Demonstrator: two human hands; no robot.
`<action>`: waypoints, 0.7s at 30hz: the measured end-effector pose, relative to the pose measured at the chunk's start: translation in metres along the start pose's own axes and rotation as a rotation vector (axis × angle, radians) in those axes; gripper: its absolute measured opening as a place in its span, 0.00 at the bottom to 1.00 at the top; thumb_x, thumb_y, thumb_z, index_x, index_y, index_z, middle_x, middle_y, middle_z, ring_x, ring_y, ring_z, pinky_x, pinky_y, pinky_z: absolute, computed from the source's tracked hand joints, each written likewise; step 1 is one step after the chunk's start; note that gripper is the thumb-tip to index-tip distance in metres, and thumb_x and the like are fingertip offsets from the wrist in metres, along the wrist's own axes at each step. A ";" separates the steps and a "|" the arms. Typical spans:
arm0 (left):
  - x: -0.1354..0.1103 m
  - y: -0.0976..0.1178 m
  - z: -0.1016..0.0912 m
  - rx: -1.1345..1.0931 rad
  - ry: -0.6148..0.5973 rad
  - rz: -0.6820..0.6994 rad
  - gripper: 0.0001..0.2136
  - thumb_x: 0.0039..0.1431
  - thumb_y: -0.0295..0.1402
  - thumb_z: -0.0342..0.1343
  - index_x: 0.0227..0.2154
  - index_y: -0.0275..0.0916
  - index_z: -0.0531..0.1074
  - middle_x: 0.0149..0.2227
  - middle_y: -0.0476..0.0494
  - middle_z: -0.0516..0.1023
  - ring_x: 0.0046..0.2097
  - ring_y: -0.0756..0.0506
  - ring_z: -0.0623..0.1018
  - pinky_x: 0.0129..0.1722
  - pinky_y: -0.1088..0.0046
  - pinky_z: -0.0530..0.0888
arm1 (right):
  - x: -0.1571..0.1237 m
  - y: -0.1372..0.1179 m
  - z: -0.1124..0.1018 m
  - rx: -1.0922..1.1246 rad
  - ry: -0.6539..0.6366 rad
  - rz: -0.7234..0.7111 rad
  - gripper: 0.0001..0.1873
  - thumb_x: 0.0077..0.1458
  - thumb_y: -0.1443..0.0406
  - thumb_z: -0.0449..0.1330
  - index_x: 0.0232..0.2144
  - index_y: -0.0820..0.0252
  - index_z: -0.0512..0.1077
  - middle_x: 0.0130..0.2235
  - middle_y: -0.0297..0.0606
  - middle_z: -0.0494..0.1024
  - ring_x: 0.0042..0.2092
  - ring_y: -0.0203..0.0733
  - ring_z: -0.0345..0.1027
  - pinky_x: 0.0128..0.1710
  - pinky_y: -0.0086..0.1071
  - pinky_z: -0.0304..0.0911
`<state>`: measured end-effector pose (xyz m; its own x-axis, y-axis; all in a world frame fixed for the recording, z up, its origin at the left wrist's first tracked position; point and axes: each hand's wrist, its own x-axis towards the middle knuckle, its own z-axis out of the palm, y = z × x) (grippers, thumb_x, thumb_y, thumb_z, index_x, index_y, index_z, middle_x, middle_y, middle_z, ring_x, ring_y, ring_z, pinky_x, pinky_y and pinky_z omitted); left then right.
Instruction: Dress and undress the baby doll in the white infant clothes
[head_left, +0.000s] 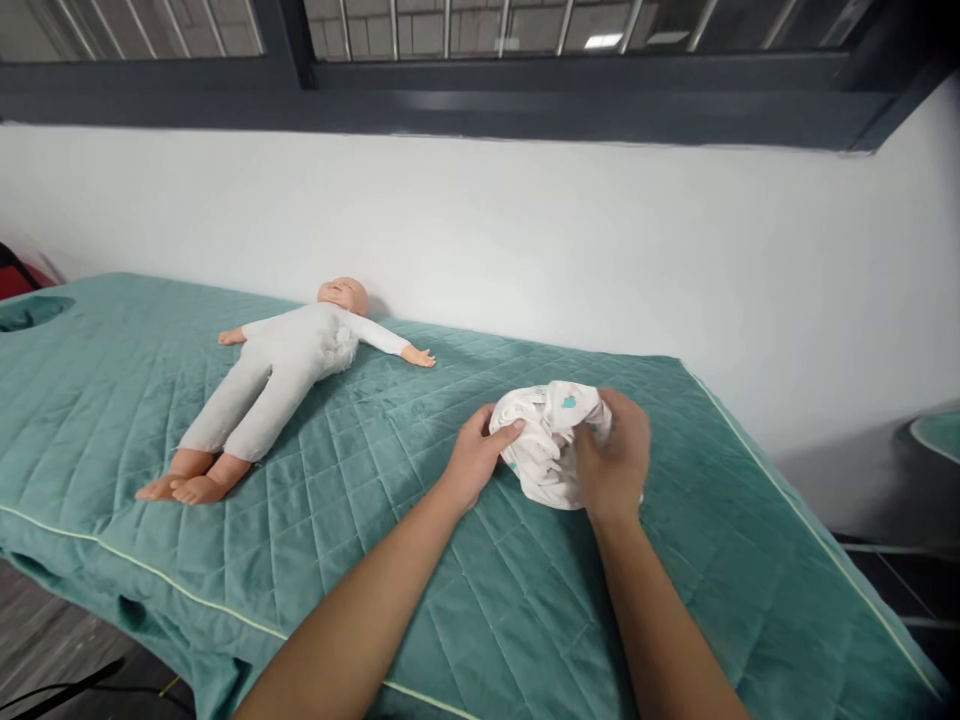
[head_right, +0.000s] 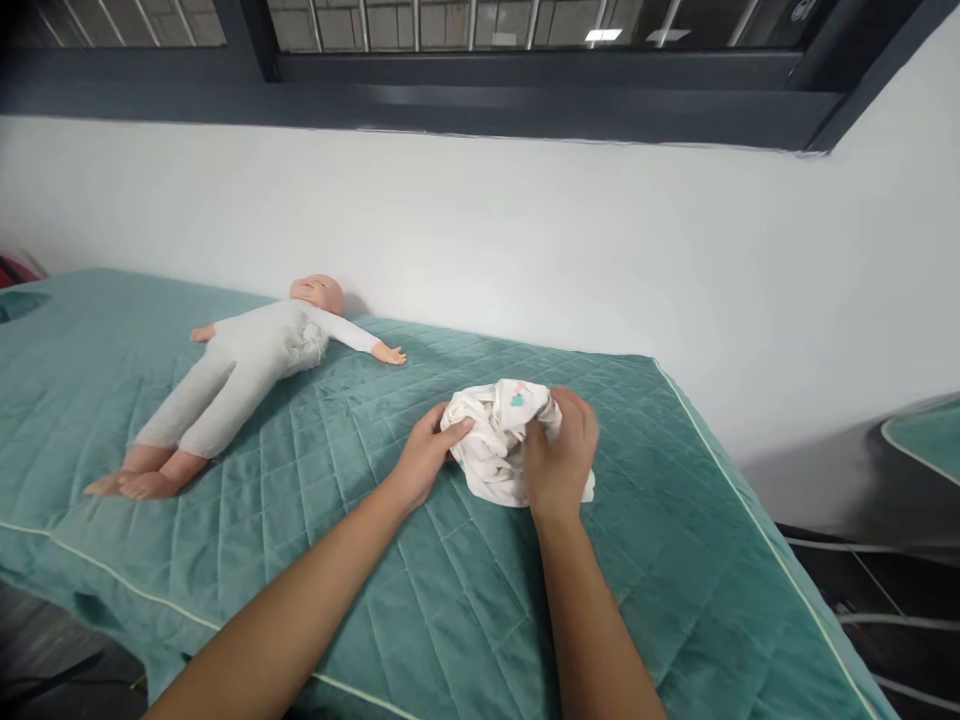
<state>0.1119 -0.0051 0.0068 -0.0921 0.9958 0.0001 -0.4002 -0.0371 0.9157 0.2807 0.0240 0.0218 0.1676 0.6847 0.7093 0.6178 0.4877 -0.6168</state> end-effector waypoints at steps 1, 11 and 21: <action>0.000 0.000 0.000 -0.016 0.025 -0.006 0.22 0.53 0.45 0.66 0.46 0.37 0.76 0.43 0.42 0.81 0.40 0.45 0.78 0.41 0.69 0.74 | 0.000 -0.003 -0.005 -0.041 0.061 -0.074 0.18 0.58 0.66 0.56 0.51 0.60 0.72 0.56 0.48 0.73 0.60 0.52 0.63 0.62 0.51 0.57; -0.011 0.004 0.000 0.017 -0.088 0.075 0.27 0.55 0.54 0.61 0.47 0.35 0.78 0.41 0.42 0.82 0.40 0.45 0.78 0.41 0.71 0.72 | -0.021 -0.028 0.003 0.330 -0.481 0.101 0.36 0.54 0.57 0.67 0.62 0.55 0.61 0.66 0.46 0.64 0.67 0.50 0.56 0.66 0.47 0.53; -0.009 0.001 0.001 -0.055 0.123 0.147 0.28 0.60 0.57 0.54 0.46 0.35 0.79 0.46 0.40 0.82 0.50 0.40 0.78 0.55 0.64 0.71 | -0.017 -0.015 0.001 0.313 -0.231 0.114 0.09 0.54 0.62 0.62 0.39 0.55 0.74 0.51 0.38 0.78 0.54 0.46 0.70 0.58 0.44 0.62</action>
<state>0.1132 -0.0142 0.0080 -0.2625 0.9616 0.0801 -0.4233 -0.1893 0.8860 0.2675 0.0056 0.0187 0.0220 0.8300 0.5573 0.3352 0.5190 -0.7863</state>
